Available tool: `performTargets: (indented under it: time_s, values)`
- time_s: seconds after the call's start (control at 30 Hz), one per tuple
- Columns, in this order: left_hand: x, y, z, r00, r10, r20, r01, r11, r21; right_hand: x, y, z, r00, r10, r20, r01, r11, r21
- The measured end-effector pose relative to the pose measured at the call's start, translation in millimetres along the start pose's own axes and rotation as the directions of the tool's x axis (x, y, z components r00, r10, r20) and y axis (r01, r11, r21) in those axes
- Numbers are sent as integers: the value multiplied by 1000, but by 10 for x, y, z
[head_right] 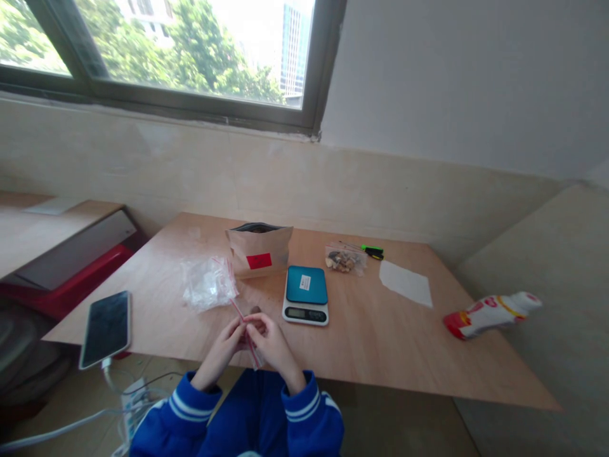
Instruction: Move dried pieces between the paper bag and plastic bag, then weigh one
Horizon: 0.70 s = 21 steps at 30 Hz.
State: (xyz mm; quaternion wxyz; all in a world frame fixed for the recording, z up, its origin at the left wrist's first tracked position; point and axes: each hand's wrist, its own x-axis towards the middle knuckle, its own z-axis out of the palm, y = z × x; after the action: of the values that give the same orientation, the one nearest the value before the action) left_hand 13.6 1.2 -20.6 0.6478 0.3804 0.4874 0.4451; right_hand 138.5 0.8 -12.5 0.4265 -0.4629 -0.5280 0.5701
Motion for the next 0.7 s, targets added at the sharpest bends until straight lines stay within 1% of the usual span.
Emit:
performTargets:
  time_s: [0.07, 0.17, 0.27, 0.4, 0.5, 0.63, 0.7]
  values:
    - [-29, 55, 12, 998, 58, -4, -57, 998, 29, -58, -48, 5, 999, -28, -27, 26, 998, -65]
    - [-78, 148, 54, 990, 140, -5, -139, 988, 71, -141, -137, 8, 999, -16, -39, 10, 990, -144]
    - [-118, 206, 105, 980, 201, 13, -201, 972, 118, -204, -223, 13, 997, -18, -77, 4, 984, -180]
    - [-150, 214, 131, 976, 217, 11, -216, 967, 134, -251, -308, 10, 996, -35, -87, 18, 981, -196]
    - [-173, 222, 122, 975, 217, 55, -223, 962, 158, -265, -338, 16, 995, -61, -84, 41, 975, -218]
    - [-219, 274, 111, 959, 249, 135, -273, 938, 215, -264, -335, 33, 978, -85, -190, 36, 968, -248]
    - [-255, 309, 99, 950, 268, 161, -301, 922, 243, -245, -324, -15, 952, -126, -278, 43, 956, -289]
